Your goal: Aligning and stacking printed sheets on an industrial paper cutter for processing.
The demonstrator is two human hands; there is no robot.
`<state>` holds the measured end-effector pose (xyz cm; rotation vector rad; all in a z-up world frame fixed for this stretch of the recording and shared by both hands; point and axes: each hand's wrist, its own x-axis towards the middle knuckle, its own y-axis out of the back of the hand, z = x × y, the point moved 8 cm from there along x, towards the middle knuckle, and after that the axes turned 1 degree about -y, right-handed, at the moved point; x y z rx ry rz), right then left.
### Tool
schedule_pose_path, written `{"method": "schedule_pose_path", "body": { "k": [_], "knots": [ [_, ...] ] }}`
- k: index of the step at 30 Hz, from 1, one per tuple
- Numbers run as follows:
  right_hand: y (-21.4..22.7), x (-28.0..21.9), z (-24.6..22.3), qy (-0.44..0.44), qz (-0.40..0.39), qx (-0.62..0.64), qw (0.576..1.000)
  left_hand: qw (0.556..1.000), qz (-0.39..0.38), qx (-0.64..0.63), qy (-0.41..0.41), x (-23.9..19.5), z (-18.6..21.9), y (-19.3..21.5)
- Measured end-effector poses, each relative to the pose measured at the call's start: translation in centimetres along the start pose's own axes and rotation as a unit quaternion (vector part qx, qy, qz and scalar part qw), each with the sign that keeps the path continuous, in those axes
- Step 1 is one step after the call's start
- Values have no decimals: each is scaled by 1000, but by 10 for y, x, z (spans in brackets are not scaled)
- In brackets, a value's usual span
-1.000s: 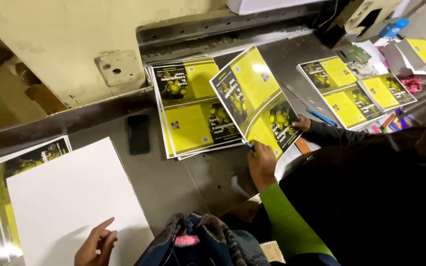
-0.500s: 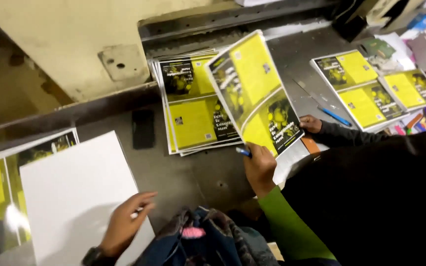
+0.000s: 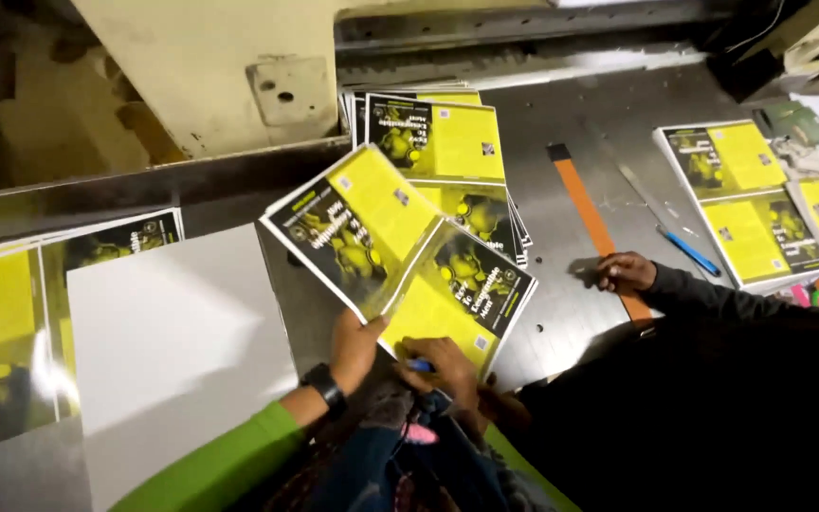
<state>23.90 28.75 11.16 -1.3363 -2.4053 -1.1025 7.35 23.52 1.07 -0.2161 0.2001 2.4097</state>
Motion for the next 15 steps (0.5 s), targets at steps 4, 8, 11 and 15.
{"method": "schedule_pose_path", "body": {
  "k": [4,8,11,15],
  "knots": [
    [40,25,32,-65,36,76,994,993,-30,-101,-48,7,54,28],
    [103,75,67,-155,137,62,976,986,-138,-33,-87,-11,118,46],
    [114,102,89,-186,128,115,967,976,-163,1,-143,-41,212,50],
    [86,116,157,-196,70,343,916,968,-136,-27,-210,-26,198,62]
  ]
}}
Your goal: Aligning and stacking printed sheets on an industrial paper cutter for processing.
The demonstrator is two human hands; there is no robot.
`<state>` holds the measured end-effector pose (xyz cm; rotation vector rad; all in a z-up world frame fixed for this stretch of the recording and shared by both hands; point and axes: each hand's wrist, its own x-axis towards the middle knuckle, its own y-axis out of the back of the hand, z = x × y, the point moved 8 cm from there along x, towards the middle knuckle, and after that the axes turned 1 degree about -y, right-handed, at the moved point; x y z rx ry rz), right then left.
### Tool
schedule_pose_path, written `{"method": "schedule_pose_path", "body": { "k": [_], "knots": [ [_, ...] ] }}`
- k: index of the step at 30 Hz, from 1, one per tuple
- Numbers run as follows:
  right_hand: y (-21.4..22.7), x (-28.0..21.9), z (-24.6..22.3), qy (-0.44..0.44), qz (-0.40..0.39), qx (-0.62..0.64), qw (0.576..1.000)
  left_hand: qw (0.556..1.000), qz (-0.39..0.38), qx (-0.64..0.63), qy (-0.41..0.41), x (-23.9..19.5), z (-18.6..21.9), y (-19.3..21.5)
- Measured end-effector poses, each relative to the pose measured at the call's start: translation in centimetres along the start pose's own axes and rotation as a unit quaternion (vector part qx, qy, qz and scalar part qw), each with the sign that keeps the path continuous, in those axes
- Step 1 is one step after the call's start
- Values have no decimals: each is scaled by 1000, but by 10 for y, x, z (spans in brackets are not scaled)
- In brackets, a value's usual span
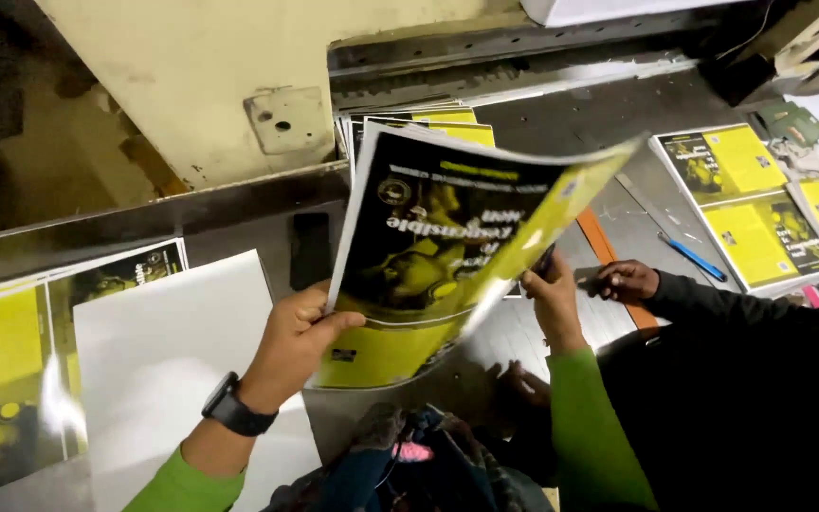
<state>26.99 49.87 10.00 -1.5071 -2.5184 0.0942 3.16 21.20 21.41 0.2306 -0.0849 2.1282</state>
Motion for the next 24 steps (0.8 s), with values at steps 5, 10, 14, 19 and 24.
{"method": "schedule_pose_path", "body": {
  "k": [5,10,14,19,24],
  "knots": [
    [3,-20,0,54,30,73,995,996,71,54,-13,-14,-26,25],
    [-13,-45,-21,83,45,45,995,994,92,51,-35,-25,-39,20],
    [-29,-62,-9,63,-13,-22,998,989,126,61,-36,-33,-60,17],
    [-1,-51,12,75,17,-52,996,984,134,104,-48,-17,-4,11],
    [-49,-71,-59,-23,78,33,996,987,23,-156,3,4,89,7]
  ]
}}
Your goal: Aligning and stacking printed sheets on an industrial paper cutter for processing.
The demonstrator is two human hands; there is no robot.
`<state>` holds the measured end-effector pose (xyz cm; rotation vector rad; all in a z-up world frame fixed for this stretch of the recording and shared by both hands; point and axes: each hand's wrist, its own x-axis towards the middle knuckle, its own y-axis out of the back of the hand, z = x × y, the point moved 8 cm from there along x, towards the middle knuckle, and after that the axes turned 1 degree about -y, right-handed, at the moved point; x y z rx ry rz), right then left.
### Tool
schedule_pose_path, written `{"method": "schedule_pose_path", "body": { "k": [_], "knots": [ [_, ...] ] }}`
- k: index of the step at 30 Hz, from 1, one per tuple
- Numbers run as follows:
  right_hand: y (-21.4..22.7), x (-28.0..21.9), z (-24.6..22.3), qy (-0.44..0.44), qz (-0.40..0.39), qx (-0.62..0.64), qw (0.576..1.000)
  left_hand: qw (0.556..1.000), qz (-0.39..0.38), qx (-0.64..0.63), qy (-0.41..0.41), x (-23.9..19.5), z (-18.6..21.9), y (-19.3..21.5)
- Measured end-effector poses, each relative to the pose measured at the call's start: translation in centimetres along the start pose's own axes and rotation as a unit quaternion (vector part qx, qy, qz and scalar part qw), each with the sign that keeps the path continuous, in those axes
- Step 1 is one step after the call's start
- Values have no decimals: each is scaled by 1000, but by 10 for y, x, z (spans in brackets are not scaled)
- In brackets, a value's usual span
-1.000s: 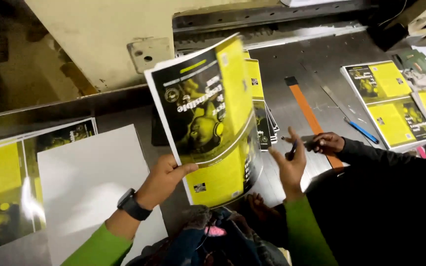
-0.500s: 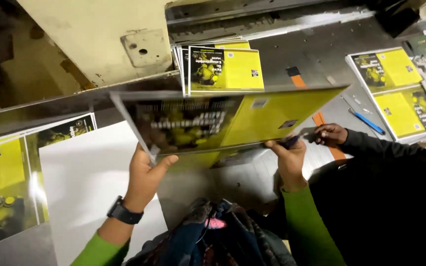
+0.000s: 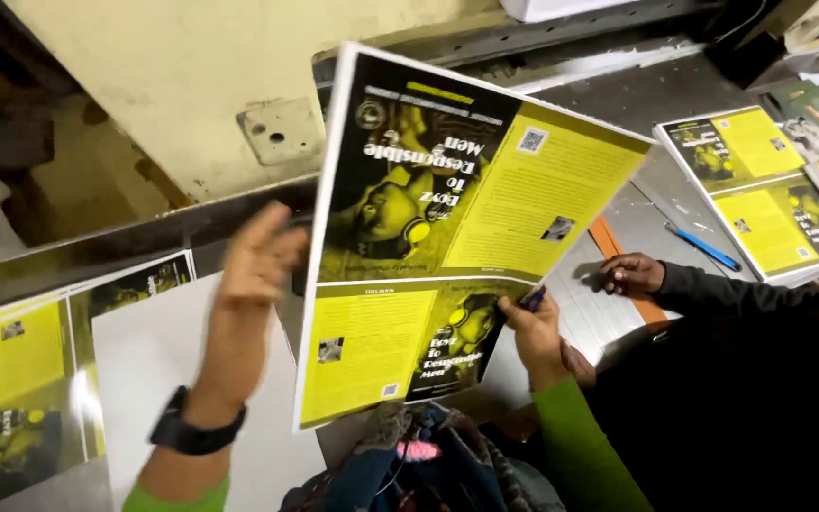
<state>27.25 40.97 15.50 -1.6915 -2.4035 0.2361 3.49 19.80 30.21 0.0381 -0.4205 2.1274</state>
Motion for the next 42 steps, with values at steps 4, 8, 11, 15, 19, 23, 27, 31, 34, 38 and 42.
{"method": "schedule_pose_path", "body": {
  "k": [4,8,11,15,19,23,27,31,34,38,42],
  "knots": [
    [3,-1,50,-56,28,12,998,952,69,261,-144,-2,-19,16],
    [-17,-15,41,-118,48,35,991,953,123,266,80,-5,-75,10],
    [-7,-24,53,-133,60,35,989,956,95,276,17,-1,-32,-16],
    [-3,-23,81,-152,59,42,986,912,55,400,-69,-1,-51,-20],
    [-6,-33,73,-175,53,40,982,974,115,141,-135,-3,-46,-3],
    [-26,-39,56,-164,41,37,985,955,100,277,-37,-4,-52,-6],
    [-32,-47,59,-193,38,40,980,903,75,422,22,-12,-51,-14],
    [-57,-63,17,-212,36,48,975,899,67,433,28,-9,-57,-6],
    [-39,-62,55,-234,33,48,971,898,74,430,53,-13,-63,1],
    [-25,-59,75,-229,41,52,971,922,119,367,37,-10,-66,22],
    [10,-41,148,-223,-39,108,968,919,106,374,-70,-6,-31,25]
  ]
}}
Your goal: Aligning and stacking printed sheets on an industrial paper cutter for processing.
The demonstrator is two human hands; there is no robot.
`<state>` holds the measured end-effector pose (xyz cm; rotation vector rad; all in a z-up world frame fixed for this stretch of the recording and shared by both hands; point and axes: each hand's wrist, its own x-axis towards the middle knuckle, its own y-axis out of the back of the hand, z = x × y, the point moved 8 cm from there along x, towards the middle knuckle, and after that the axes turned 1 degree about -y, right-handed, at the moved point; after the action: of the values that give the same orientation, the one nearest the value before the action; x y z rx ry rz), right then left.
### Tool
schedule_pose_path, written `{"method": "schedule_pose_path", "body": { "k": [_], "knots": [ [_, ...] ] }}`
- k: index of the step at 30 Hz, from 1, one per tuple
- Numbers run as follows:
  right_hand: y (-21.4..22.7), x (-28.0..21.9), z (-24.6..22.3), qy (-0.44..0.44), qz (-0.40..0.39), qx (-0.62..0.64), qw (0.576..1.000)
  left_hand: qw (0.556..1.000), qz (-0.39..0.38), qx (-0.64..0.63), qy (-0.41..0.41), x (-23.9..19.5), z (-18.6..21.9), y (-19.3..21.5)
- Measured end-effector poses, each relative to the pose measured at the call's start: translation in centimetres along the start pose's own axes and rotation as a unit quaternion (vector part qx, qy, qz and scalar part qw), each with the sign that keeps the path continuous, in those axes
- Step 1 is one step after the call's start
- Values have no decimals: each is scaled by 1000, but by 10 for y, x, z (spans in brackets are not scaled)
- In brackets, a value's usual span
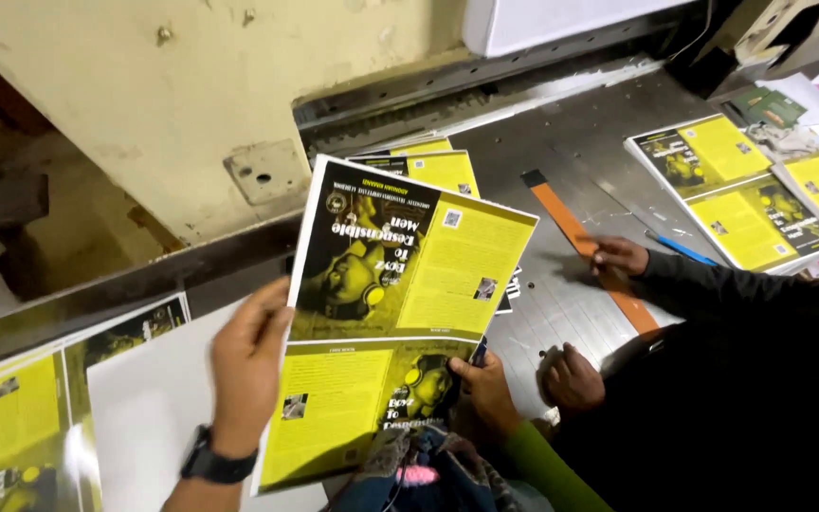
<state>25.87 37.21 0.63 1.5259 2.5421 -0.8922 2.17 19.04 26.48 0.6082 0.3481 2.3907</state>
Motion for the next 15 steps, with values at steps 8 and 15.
{"method": "schedule_pose_path", "body": {
  "k": [8,15],
  "knots": [
    [20,17,7,11,-11,-29,999,807,192,287,-479,-72,107,72],
    [22,17,15,16,-53,13,998,883,75,307,-347,-78,96,23]
  ]
}}
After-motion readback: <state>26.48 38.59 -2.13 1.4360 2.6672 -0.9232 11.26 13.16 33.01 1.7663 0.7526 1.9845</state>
